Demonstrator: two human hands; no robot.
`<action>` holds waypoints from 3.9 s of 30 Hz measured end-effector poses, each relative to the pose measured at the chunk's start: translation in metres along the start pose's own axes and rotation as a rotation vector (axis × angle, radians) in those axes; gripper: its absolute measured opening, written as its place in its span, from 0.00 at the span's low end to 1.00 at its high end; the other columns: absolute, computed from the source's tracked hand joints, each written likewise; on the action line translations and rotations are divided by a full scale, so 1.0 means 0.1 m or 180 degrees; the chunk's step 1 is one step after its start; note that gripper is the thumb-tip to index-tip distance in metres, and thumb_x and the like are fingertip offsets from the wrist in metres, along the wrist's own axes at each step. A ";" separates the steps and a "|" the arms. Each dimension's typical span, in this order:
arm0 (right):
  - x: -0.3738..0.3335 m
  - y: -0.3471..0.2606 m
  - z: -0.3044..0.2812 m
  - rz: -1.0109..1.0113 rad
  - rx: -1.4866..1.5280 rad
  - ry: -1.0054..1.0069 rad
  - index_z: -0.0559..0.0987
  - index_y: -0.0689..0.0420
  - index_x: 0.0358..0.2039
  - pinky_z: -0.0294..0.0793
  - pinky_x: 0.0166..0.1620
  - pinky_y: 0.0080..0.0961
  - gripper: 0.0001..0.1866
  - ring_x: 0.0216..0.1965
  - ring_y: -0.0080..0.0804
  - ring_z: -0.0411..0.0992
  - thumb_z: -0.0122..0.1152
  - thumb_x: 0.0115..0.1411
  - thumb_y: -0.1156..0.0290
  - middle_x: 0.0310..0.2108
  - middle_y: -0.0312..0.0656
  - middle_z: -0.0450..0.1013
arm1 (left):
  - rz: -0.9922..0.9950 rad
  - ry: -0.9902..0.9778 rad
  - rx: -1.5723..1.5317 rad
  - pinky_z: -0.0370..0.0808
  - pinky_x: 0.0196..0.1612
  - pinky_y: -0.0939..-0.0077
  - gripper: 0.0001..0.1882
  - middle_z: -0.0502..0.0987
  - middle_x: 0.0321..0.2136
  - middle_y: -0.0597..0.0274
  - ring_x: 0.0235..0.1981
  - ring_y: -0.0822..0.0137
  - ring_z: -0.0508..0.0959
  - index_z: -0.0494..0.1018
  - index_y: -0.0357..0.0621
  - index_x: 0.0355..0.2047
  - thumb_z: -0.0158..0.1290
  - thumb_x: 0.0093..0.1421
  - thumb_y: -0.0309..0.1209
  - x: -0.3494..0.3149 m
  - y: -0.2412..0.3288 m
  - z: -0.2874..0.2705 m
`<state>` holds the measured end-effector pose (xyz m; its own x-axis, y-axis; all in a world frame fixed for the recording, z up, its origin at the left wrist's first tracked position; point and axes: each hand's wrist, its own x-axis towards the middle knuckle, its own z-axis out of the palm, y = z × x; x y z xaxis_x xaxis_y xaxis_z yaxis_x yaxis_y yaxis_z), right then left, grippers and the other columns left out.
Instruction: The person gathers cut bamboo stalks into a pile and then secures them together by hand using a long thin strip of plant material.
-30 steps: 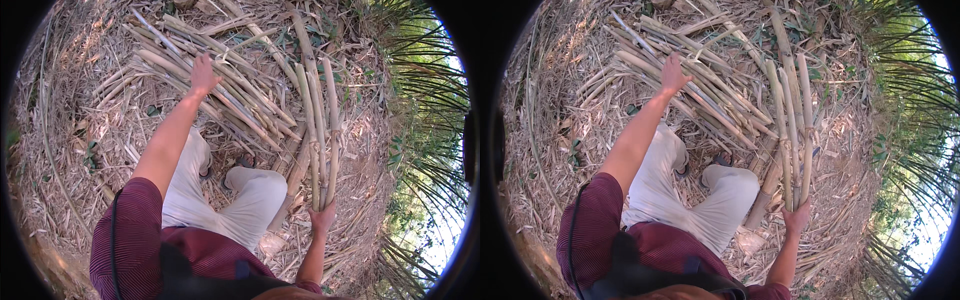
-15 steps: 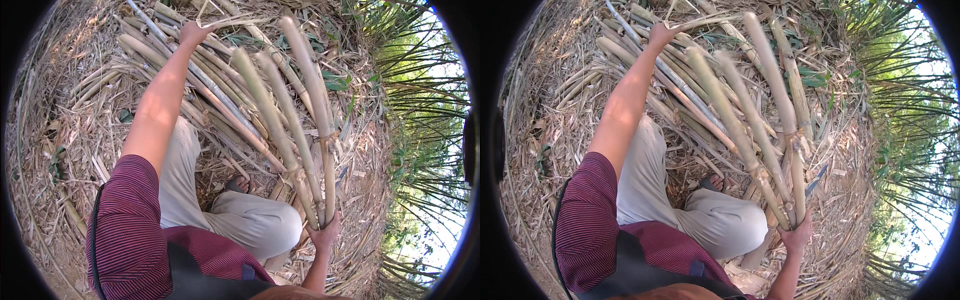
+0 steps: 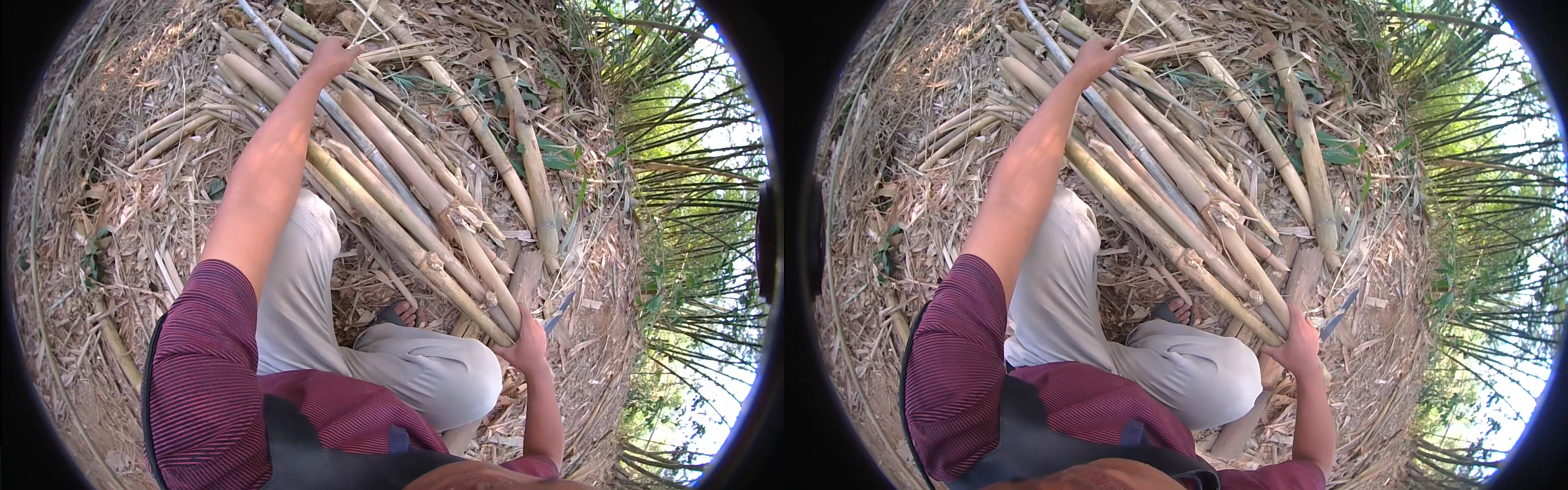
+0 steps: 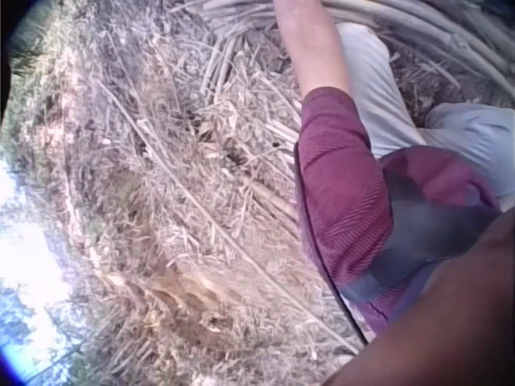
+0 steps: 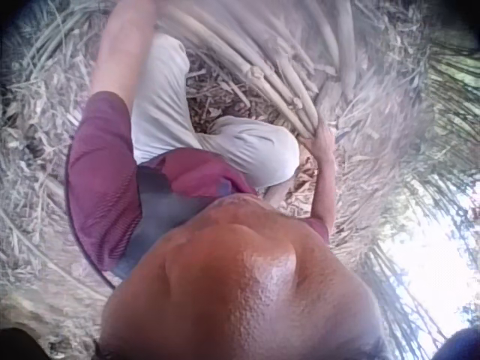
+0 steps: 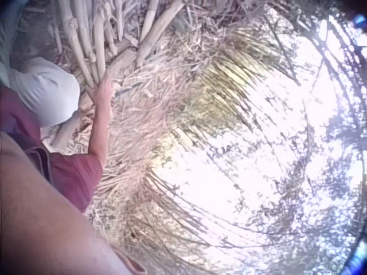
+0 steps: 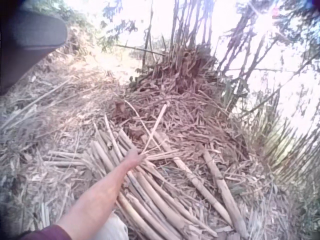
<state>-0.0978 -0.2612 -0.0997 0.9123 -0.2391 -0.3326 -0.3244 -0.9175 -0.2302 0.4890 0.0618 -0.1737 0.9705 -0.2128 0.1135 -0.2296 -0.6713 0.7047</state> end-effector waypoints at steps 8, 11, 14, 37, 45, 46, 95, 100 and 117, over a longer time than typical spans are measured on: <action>0.44 0.00 -0.04 0.0101 0.0121 -0.0044 0.59 0.60 0.63 0.72 0.52 0.40 0.58 0.49 0.54 0.72 0.76 0.29 0.60 0.50 0.56 0.71 | -0.0031 0.0306 0.0056 0.74 0.49 0.58 0.23 0.80 0.38 0.42 0.44 0.46 0.78 0.79 0.39 0.43 0.55 0.57 0.46 -0.12 0.33 -0.14; 0.83 0.01 0.01 -0.0279 0.0161 0.0038 0.60 0.63 0.63 0.71 0.54 0.40 0.57 0.53 0.53 0.70 0.76 0.30 0.60 0.54 0.56 0.69 | -0.0002 0.0515 0.0052 0.74 0.48 0.58 0.22 0.79 0.38 0.41 0.43 0.45 0.78 0.78 0.37 0.41 0.55 0.58 0.45 -0.05 0.23 -0.02; 1.09 -0.04 0.14 -0.0602 0.0395 0.0182 0.60 0.65 0.62 0.70 0.56 0.39 0.57 0.55 0.53 0.68 0.77 0.30 0.62 0.55 0.57 0.68 | 0.0086 0.0697 0.0235 0.74 0.46 0.58 0.23 0.79 0.38 0.40 0.42 0.45 0.78 0.77 0.35 0.41 0.56 0.59 0.45 -0.08 0.22 -0.10; 1.68 0.32 -0.27 -0.0837 -0.0476 0.0915 0.64 0.58 0.60 0.72 0.48 0.41 0.53 0.45 0.50 0.73 0.77 0.30 0.65 0.47 0.51 0.73 | -0.0444 0.0292 0.0684 0.76 0.46 0.57 0.27 0.81 0.38 0.46 0.42 0.48 0.80 0.79 0.40 0.38 0.56 0.54 0.53 -0.07 0.31 -0.41; 1.83 -0.09 0.03 -0.0639 -0.0341 0.1029 0.62 0.56 0.63 0.71 0.45 0.41 0.57 0.42 0.52 0.73 0.80 0.29 0.68 0.43 0.50 0.73 | -0.0637 0.0620 0.0837 0.76 0.44 0.56 0.30 0.81 0.33 0.43 0.38 0.50 0.81 0.80 0.36 0.33 0.57 0.52 0.56 -0.11 0.47 -0.45; 1.85 -0.02 0.00 -0.0653 -0.0432 0.1081 0.62 0.55 0.63 0.71 0.44 0.41 0.57 0.41 0.51 0.73 0.80 0.28 0.68 0.42 0.49 0.73 | -0.0713 0.0479 0.0805 0.76 0.44 0.56 0.30 0.81 0.33 0.45 0.38 0.49 0.81 0.80 0.37 0.32 0.57 0.52 0.56 -0.14 0.52 -0.50; 3.43 -1.25 0.04 -0.1431 0.1586 -0.0163 0.63 0.49 0.66 0.68 0.57 0.35 0.45 0.52 0.50 0.71 0.71 0.50 0.51 0.52 0.56 0.72 | 0.0077 0.0472 0.0119 0.74 0.40 0.62 0.27 0.81 0.24 0.49 0.30 0.52 0.81 0.78 0.36 0.30 0.57 0.52 0.53 -0.02 0.37 0.05; 3.20 -1.34 0.09 -0.1109 0.1168 -0.0079 0.61 0.47 0.67 0.62 0.62 0.37 0.42 0.58 0.49 0.66 0.68 0.54 0.57 0.57 0.52 0.69 | 0.0420 0.0854 0.0152 0.75 0.40 0.62 0.21 0.81 0.25 0.51 0.30 0.55 0.81 0.79 0.37 0.34 0.60 0.54 0.46 -0.01 0.30 0.12; 3.23 -1.16 -0.06 -0.1388 0.1308 0.0156 0.65 0.53 0.64 0.59 0.64 0.35 0.40 0.61 0.47 0.63 0.70 0.51 0.66 0.61 0.49 0.66 | -0.0002 0.0671 -0.1301 0.71 0.41 0.57 0.16 0.79 0.31 0.44 0.35 0.46 0.78 0.77 0.41 0.37 0.56 0.59 0.42 -0.03 0.44 0.33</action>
<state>0.2360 -0.2343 -0.1753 0.9902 0.1084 -0.0878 0.0211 -0.7386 -0.6738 0.4732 0.0097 -0.1658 0.9741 -0.0350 0.2233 -0.2223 -0.3272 0.9184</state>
